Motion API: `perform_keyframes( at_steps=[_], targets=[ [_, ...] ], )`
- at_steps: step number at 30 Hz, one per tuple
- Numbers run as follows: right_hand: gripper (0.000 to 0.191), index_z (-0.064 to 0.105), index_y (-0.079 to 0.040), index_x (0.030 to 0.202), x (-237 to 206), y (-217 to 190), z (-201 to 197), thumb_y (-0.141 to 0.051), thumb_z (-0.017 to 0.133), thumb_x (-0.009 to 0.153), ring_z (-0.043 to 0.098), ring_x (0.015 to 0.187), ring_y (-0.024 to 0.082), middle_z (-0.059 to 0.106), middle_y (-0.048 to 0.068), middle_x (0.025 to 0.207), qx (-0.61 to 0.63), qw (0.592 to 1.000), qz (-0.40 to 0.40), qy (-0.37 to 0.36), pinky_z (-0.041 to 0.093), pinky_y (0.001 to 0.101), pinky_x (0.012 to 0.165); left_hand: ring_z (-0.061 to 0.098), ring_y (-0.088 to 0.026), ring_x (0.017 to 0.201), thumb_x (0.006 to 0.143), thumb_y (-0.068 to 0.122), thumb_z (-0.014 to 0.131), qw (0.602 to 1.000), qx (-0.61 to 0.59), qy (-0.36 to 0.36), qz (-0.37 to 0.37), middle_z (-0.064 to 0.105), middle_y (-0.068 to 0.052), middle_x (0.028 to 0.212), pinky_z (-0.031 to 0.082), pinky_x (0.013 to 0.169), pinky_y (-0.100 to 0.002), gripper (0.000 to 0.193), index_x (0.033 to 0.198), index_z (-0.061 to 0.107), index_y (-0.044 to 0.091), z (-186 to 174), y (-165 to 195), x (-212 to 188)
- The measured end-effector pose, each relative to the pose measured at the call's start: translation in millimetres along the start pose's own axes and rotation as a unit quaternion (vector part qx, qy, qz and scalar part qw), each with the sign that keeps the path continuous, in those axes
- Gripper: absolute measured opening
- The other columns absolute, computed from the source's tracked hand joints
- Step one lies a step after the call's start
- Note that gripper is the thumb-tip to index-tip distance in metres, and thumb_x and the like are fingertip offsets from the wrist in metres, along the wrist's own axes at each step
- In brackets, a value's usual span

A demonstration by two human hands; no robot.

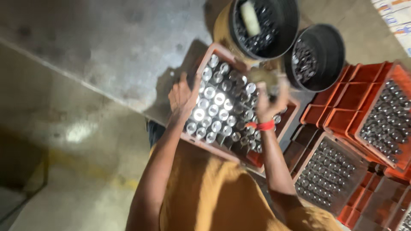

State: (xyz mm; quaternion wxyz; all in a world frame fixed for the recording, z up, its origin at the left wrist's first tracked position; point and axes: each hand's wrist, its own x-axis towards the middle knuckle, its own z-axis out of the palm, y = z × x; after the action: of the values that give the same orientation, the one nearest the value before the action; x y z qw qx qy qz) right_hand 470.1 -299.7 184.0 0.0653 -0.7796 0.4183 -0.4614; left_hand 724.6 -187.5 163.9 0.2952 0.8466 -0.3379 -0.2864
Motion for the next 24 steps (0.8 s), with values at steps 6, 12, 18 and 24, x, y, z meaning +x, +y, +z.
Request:
perform_keyframes(
  at_steps=[6, 12, 18, 24],
  targets=[
    [0.038, 0.066, -0.004, 0.132, 19.5, -28.6, -5.9, -0.014, 0.078, 0.098, 0.068, 0.118, 0.029, 0.07, 0.014, 0.129, 0.102, 0.991, 0.034, -0.084, 0.056, 0.0414, 0.101, 0.069, -0.05, 0.089, 0.1, 0.06, 0.05, 1.0, -0.005, -0.002, -0.005, 0.071, -0.031, 0.093, 0.055, 0.079, -0.059, 0.061, 0.127, 0.062, 0.006, 1.9, -1.0, 2.2],
    [0.022, 0.072, -0.011, 0.117, 12.1, -78.8, 16.9, -0.01, 0.079, 0.096, 0.073, 0.114, 0.025, 0.075, 0.007, 0.123, 0.122, 0.966, -0.057, -0.219, 0.057, 0.0393, 0.101, 0.069, -0.051, 0.088, 0.099, 0.059, 0.052, 1.0, 0.004, 0.024, 0.012, 0.071, -0.031, 0.094, 0.054, 0.077, -0.06, 0.059, 0.125, 0.062, 0.006, 6.9, -4.2, 1.9],
    [0.045, 0.062, -0.003, 0.136, 5.8, -71.4, -3.5, -0.01, 0.081, 0.096, 0.068, 0.121, 0.029, 0.068, 0.015, 0.132, 0.108, 0.989, 0.03, -0.096, 0.055, 0.0394, 0.105, 0.069, -0.05, 0.089, 0.098, 0.059, 0.053, 1.0, -0.001, 0.014, 0.0, 0.071, -0.03, 0.094, 0.054, 0.077, -0.06, 0.058, 0.122, 0.062, 0.007, 6.5, -7.4, 1.3],
    [0.053, 0.062, 0.0, 0.14, 3.0, -57.0, -20.0, -0.008, 0.083, 0.091, 0.064, 0.126, 0.029, 0.067, 0.018, 0.136, 0.023, 0.985, 0.064, -0.16, 0.05, 0.0419, 0.109, 0.068, -0.051, 0.09, 0.098, 0.061, 0.05, 1.0, -0.003, -0.005, 0.002, 0.07, -0.031, 0.092, 0.053, 0.079, -0.061, 0.061, 0.124, 0.061, 0.008, 6.2, -8.7, -0.3]
  ],
)
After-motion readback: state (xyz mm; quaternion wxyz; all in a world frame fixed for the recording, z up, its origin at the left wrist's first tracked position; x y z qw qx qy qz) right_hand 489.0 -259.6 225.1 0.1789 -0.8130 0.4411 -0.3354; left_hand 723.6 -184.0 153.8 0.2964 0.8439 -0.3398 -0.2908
